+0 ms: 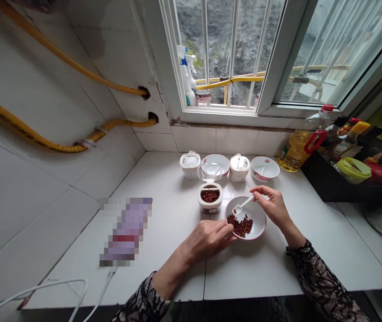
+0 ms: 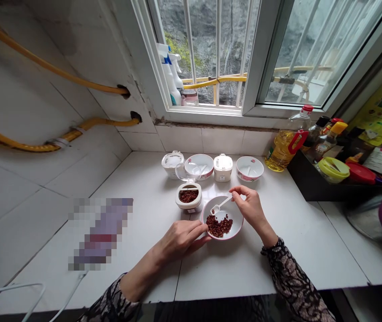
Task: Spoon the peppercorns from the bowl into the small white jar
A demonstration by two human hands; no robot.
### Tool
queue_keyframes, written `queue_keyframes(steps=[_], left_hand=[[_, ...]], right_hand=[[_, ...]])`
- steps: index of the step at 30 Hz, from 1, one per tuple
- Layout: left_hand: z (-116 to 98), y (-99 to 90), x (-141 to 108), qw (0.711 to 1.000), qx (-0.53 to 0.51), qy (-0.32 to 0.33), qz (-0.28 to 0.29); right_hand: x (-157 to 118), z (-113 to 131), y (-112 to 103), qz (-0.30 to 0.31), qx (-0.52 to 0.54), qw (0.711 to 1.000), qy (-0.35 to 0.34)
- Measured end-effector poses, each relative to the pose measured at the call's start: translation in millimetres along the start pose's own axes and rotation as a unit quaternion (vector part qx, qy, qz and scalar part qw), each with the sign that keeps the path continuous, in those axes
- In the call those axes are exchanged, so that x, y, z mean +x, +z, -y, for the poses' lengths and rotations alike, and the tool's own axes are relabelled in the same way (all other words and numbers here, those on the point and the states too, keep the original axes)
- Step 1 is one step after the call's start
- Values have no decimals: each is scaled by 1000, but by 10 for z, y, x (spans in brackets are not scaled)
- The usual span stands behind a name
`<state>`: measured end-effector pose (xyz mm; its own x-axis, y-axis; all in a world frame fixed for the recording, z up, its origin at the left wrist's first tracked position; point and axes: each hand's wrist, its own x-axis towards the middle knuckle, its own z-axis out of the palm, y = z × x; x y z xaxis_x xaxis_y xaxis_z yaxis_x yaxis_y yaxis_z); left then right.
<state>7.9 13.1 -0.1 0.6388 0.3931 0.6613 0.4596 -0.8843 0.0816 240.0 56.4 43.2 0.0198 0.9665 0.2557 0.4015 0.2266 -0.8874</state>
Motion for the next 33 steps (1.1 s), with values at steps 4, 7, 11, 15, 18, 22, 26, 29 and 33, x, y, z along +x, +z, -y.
queue_keyframes(steps=[4, 7, 11, 15, 18, 22, 26, 29, 33], left_hand=[[3, 13, 2, 1000, 0, 0, -8], [4, 16, 5, 1000, 2, -1, -12], [5, 29, 0, 1000, 0, -3, -13], [8, 41, -9, 1000, 6, -1, -13], [7, 33, -5, 1000, 5, -4, -7], [1, 11, 7, 1000, -9, -2, -13], [2, -2, 12, 1000, -12, -1, -6], [6, 0, 4, 1000, -9, -2, -1], [12, 12, -14, 1000, -5, -8, 0]], right_hand=[[21, 159, 74, -19, -15, 999, -48], [41, 299, 156, -54, -65, 987, -136], [22, 409, 321, -93, -149, 941, -288], [-27, 447, 390, -73, -212, 885, -409], [-23, 476, 288, -98, -223, 877, -414], [40, 429, 37, -105, -256, 893, -356], [66, 238, -169, 3, -320, 885, -338], [20, 132, -229, 69, -348, 878, -322], [-67, 119, -189, 125, -303, 904, -276]])
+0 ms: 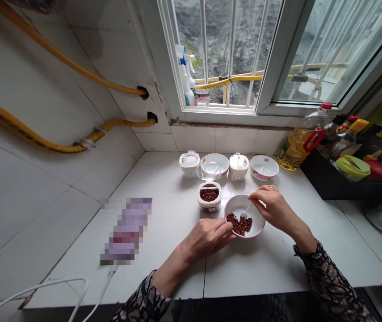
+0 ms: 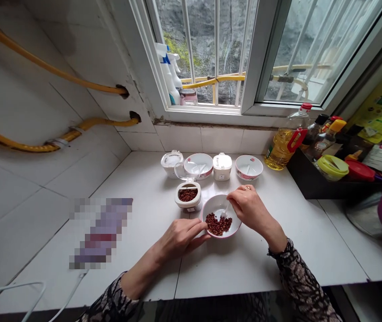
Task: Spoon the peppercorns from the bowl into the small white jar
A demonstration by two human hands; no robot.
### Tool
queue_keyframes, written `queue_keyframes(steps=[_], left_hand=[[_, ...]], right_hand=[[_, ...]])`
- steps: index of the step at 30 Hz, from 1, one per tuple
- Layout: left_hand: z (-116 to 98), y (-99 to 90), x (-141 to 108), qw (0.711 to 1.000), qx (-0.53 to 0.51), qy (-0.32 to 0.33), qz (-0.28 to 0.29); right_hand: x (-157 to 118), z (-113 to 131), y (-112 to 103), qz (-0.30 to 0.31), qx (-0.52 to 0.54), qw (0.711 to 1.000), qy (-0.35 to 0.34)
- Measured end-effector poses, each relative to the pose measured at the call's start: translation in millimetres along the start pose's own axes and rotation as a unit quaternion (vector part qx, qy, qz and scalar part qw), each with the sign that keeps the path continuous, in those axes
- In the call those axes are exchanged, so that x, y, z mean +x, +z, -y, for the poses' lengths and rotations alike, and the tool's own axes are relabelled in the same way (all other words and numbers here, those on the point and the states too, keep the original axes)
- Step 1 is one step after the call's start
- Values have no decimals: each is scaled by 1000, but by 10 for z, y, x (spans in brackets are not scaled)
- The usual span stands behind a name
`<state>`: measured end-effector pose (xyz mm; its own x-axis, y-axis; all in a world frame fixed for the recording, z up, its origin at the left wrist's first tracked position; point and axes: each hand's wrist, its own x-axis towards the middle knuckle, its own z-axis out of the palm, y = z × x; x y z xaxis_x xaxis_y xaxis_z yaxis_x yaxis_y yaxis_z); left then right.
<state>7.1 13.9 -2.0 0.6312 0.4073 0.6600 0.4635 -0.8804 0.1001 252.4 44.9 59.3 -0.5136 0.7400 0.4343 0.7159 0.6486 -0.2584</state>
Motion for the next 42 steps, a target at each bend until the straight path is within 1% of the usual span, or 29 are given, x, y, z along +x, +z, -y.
queue_keyframes(steps=[3, 7, 11, 18, 21, 25, 27, 29, 32, 35, 37, 39, 42], left_hand=[[0, 1, -5, 1000, -2, -2, 3], [-3, -9, 2, 1000, -2, -2, 4], [-3, -16, 7, 1000, -3, 2, 0], [-8, -26, 18, 1000, -2, 3, -3], [-9, -21, 18, 1000, -3, 2, -4], [-8, -14, 17, 1000, -8, 4, -5], [-7, -14, 17, 1000, -8, 4, -3], [-6, -14, 16, 1000, -6, 3, -1], [-5, -8, 10, 1000, -8, 2, -1], [-1, 2, 4, 1000, -13, 2, -3], [0, 8, 2, 1000, -13, 0, -3], [1, 13, 4, 1000, -11, -1, -3], [-2, 18, 15, 1000, -6, 2, -11]], right_hand=[[0, 41, 46, 1, 45, 998, 35], [-2, 5, 83, -36, 82, 992, 87], [-16, -43, 68, -70, 108, 983, 132], [0, -15, 60, -103, 138, 973, 150], [10, -2, 69, -107, 182, 960, 182], [30, 7, 77, -102, 266, 933, 222], [54, 15, 75, -111, 288, 922, 233], [91, 34, 69, -127, 292, 918, 236], [178, 94, 58, -153, 282, 921, 220], [291, 196, 68, -186, 247, 935, 175], [364, 278, 99, -209, 201, 948, 130], [421, 359, 150, -222, 140, 962, 70], [461, 451, 227, -206, 55, 977, -11]])
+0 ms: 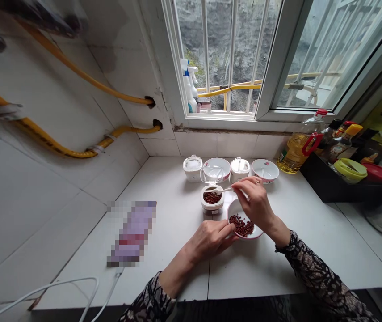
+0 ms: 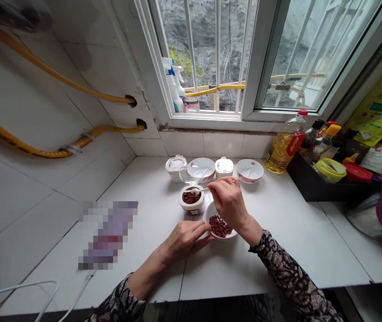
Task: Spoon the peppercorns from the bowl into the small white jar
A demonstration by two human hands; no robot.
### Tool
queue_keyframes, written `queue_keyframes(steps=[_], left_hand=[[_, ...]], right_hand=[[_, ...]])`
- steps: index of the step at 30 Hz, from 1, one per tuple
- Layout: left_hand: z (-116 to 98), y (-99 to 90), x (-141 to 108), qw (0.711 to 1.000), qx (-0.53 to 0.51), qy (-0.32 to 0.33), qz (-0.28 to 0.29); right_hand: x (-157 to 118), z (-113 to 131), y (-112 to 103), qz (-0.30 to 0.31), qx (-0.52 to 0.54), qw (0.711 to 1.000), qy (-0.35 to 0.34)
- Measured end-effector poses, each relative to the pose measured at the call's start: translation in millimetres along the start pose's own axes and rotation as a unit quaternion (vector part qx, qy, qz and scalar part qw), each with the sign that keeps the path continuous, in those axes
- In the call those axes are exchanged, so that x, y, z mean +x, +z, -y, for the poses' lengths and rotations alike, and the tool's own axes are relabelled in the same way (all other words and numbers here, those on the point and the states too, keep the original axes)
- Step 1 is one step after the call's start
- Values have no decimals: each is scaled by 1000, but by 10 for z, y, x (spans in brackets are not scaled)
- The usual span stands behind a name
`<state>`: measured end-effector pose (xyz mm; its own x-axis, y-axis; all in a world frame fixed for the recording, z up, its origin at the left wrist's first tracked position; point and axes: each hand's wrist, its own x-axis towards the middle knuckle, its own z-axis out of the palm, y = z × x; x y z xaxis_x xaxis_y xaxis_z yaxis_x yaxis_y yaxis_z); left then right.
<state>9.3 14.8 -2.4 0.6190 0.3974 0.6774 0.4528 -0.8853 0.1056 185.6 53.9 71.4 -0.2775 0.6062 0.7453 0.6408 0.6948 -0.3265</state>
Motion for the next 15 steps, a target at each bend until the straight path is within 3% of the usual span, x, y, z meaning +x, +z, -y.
queue_keyframes(steps=[3, 6, 11, 15], left_hand=[[-5, -1, 12, 1000, 3, 0, -9], [-9, -7, 16, 1000, 2, -2, -4], [-6, -9, -1, 1000, -2, -1, 4], [1, -10, -13, 1000, -7, -3, 8]], right_hand=[[-12, 23, 11, 4, -27, 999, -30], [-14, -19, -89, -27, -15, 999, -15], [-58, -155, -331, -32, 35, 995, 85], [-169, -260, -412, -18, 103, 974, 202]])
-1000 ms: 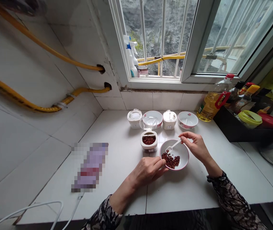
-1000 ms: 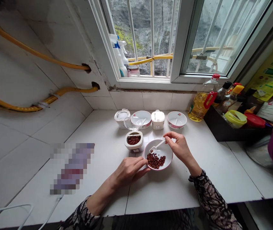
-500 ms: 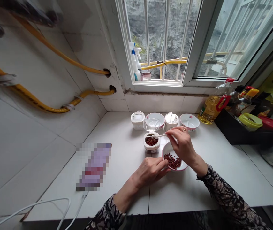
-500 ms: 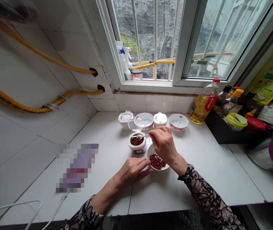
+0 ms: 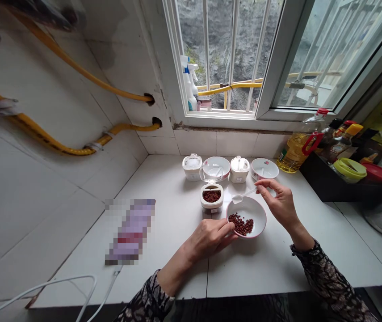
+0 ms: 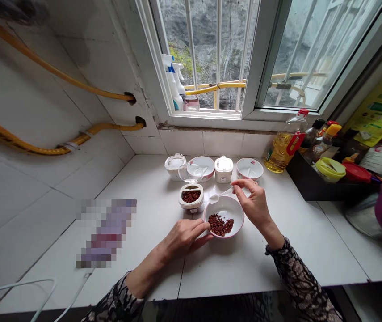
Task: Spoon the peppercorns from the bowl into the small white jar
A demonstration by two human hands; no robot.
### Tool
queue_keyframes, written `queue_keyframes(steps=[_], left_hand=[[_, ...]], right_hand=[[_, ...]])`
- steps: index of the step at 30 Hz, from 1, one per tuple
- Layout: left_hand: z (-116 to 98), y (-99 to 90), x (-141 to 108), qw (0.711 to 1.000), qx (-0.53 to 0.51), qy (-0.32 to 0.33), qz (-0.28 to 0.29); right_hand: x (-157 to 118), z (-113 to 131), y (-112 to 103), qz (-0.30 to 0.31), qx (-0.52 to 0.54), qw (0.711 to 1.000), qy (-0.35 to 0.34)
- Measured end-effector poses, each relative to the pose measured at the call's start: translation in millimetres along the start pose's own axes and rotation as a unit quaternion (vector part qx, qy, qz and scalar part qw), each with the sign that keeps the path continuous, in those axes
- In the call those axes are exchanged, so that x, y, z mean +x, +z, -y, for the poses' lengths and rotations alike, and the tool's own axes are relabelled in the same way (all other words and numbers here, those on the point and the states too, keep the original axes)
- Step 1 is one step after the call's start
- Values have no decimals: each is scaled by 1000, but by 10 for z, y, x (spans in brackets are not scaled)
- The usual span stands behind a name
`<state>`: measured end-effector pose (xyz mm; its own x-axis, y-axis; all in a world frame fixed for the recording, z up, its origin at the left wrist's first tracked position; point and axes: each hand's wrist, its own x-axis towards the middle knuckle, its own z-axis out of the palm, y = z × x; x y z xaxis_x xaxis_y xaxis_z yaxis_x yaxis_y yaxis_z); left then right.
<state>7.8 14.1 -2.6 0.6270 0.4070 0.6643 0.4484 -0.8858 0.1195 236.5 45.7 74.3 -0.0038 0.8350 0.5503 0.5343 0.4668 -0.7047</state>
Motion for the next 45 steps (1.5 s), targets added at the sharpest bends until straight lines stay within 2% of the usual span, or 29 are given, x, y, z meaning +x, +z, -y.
queue_keyframes(steps=[3, 6, 8, 12, 16, 20, 24, 27, 32, 35, 38, 45], left_hand=[[4, -5, -4, 1000, 0, -1, 5], [8, -6, -7, 1000, -5, 1, 5], [9, -4, -10, 1000, -9, 2, 4], [4, -3, -7, 1000, -2, -1, 0], [-1, -5, 6, 1000, 11, 3, -6], [-2, -7, 15, 1000, 14, 5, -14], [-6, -13, 16, 1000, 4, 4, -7], [-7, -14, 11, 1000, 1, 3, -9], [0, -12, 0, 1000, 7, 1, 0], [4, -9, -3, 1000, 14, 2, 0], [4, -3, -3, 1000, 12, 4, -7], [1, -4, 0, 1000, 4, 1, -5]], right_hand=[[-53, -111, -31, 10, 28, 998, 61], [-93, -217, -60, 14, 9, 997, 69], [-116, -269, -73, 18, -40, 998, 39], [-172, -300, -23, 37, -160, 984, -75], [-239, -272, 120, 85, -177, 974, -112], [-265, -262, 186, 85, -139, 984, -70], [-253, -282, 141, 76, -71, 994, 16], [-249, -303, 117, 76, -38, 996, 40], [-268, -306, 169, 70, -133, 987, -49], [-286, -289, 218, 94, -135, 983, -78], [-290, -283, 228, 100, -100, 989, -47], [-240, -259, 134, 81, 15, 992, 97]])
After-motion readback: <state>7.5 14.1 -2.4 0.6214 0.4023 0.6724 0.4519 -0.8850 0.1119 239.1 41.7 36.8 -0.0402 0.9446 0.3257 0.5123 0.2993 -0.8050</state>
